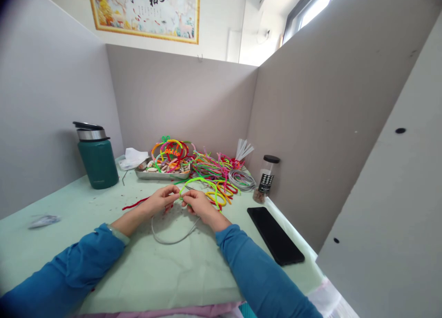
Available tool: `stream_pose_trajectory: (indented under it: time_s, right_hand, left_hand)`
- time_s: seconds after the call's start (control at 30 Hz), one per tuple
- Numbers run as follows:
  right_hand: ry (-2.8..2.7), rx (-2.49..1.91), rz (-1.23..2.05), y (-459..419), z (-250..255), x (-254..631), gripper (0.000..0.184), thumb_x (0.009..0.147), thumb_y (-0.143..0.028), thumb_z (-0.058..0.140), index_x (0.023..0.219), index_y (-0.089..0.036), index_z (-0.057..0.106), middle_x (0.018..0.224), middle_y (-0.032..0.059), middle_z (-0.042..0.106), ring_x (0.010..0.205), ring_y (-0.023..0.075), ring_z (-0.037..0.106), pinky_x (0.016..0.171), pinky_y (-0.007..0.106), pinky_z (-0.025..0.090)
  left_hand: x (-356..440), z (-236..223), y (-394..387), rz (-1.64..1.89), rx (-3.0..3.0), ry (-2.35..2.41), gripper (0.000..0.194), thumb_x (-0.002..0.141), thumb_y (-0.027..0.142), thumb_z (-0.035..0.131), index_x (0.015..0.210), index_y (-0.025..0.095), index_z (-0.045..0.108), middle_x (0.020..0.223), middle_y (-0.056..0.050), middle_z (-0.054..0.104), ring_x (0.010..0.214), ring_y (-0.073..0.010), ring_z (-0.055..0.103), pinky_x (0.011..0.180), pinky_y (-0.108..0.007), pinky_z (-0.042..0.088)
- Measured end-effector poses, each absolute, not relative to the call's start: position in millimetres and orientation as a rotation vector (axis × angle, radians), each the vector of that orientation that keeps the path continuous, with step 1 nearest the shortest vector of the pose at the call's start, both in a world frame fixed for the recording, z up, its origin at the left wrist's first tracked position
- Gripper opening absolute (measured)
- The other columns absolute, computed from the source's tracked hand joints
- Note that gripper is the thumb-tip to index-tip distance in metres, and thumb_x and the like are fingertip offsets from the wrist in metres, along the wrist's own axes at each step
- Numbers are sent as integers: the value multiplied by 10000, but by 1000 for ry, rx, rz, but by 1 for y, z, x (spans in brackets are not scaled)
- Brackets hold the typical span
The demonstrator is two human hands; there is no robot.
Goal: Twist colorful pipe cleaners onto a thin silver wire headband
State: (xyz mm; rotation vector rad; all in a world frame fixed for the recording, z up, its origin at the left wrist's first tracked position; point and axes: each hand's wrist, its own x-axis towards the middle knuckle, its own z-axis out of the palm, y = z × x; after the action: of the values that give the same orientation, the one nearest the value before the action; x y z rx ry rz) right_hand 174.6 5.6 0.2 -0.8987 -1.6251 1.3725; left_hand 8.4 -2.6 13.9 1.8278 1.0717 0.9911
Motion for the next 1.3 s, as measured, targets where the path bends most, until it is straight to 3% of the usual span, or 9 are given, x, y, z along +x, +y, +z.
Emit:
stream_pose_trajectory:
  time_s: [0.73, 1.0, 1.3]
  right_hand:
    - [-1608, -922, 1352, 5, 1, 174, 158, 696, -305, 527, 646, -161, 487, 514, -61, 426, 354, 32, 293, 339, 186, 181]
    - [-1637, -902, 1345, 4, 1, 173, 77, 665, -204, 468, 598, -166, 461, 467, -72, 372, 349, 33, 262, 347, 188, 167]
    - [-1644, -893, 1349, 3, 3, 174, 87, 671, -228, 495, 624, -156, 483, 499, -63, 410, 373, 37, 295, 361, 187, 189]
  left_hand:
    - [14, 19, -9, 1095, 2046, 1121, 171, 734, 340, 500, 759, 176, 456, 546, 67, 427, 440, -48, 364, 422, -161, 288]
    - [14, 22, -12, 1116, 2157, 1119, 143, 723, 308, 505, 729, 168, 477, 586, 51, 428, 479, -52, 356, 438, -165, 273]
    - [15, 17, -8, 1104, 2067, 1177, 194, 723, 358, 509, 723, 167, 476, 552, 56, 443, 452, -53, 366, 422, -163, 269]
